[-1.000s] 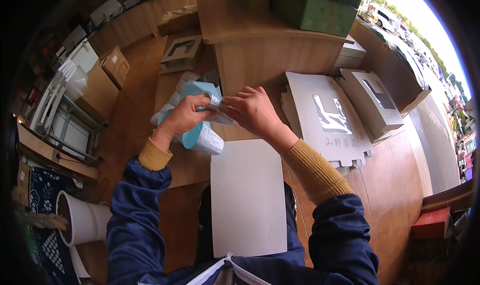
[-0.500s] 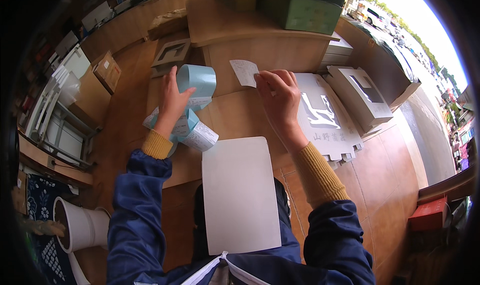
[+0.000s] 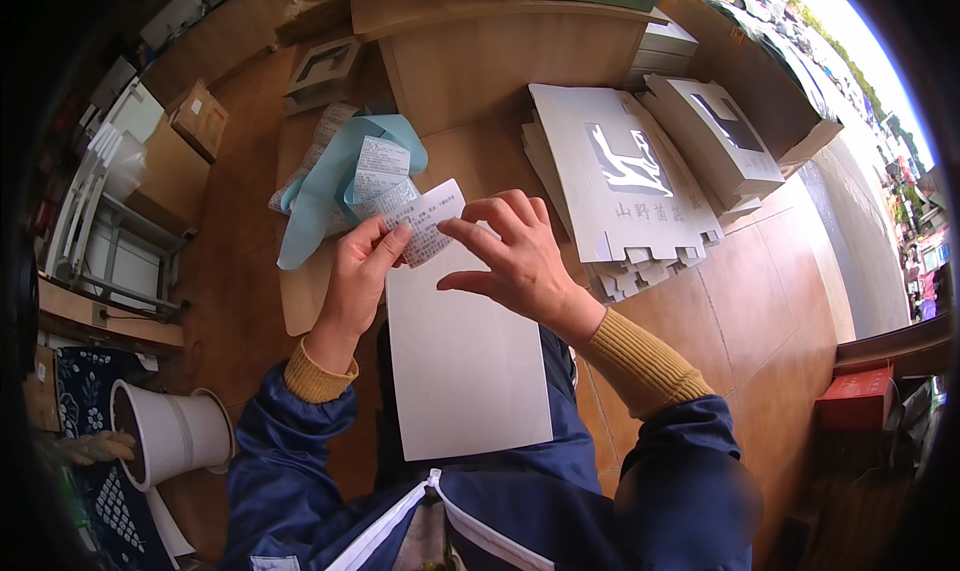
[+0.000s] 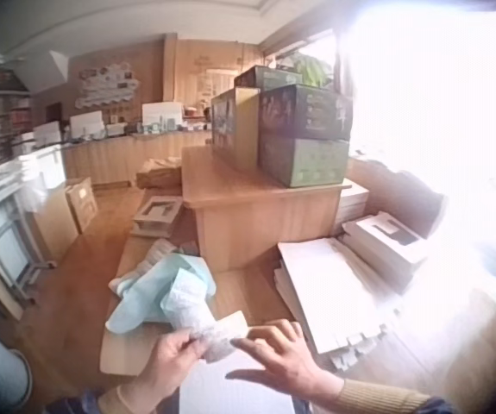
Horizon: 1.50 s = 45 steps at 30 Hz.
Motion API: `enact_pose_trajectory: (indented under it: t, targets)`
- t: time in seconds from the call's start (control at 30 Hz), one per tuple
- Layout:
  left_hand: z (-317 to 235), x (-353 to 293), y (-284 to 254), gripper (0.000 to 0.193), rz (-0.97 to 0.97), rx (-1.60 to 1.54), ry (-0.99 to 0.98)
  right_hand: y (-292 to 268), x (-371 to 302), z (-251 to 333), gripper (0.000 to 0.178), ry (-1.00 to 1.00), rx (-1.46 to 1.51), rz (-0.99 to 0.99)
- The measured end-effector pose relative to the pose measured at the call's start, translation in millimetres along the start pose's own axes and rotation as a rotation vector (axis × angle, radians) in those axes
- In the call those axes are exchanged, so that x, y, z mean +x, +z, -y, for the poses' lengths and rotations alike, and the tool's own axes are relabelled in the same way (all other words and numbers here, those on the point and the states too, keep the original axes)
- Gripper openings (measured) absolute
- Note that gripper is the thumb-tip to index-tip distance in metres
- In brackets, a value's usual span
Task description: The person repeatedly assembles flat white cardboard boxes by folding the side flaps and tucking tabs into slots. They also tear off small labels from a roll and place them on the assembled boxes before stacking them.
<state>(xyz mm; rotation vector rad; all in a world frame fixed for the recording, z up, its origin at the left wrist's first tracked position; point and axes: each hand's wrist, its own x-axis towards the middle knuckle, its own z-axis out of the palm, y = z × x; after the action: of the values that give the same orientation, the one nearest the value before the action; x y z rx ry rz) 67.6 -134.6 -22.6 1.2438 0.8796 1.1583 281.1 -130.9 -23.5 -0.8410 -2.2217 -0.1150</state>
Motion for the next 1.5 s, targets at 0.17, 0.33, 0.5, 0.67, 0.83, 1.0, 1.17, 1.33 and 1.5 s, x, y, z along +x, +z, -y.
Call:
enact_pose_trajectory:
  t: [0.17,0.33,0.5,0.67,0.83,1.0,1.17,1.33,1.5]
  targets:
    - [8.3,-22.9,-0.3,0.026,0.083,0.014,0.013,-2.4,-15.6,3.0,0.051,0.808,0.928,0.112]
    - [20.4,-33.2,-3.5,0.023,0.108,0.168,-0.085,-5.5,-41.2,11.5,0.030,0.894,1.063,0.154]
    - [46.6,-56.9,-3.6,0.021,0.109,0.219,-0.229,7.1,-77.5,35.3,0.029,1.045,0.996,0.130]
    - [75.3,-71.1,-0.3,0.044,0.045,0.503,-0.261,34.1,-105.9,57.3,0.027,1.190,0.671,0.215]
    - [94.3,-81.3,8.9,0.055,-0.093,0.691,-0.188,46.3,-112.6,65.7,0.026,1.080,0.350,0.279]
    - [96.1,-81.4,10.6,0.057,-0.132,0.732,-0.217,50.4,-105.4,65.2,0.024,0.985,0.238,0.290]
    - [95.6,-79.8,11.8,0.058,-0.145,0.759,-0.242,53.3,-102.0,63.8,0.024,0.988,0.225,0.326]
    - [98.4,-78.7,10.9,0.062,-0.139,0.832,-0.267,55.4,-102.2,61.7,0.022,0.971,0.202,0.310]
    - [98.3,-76.5,11.5,0.063,-0.140,0.859,-0.297,56.5,-101.0,59.8,0.022,0.983,0.194,0.338]
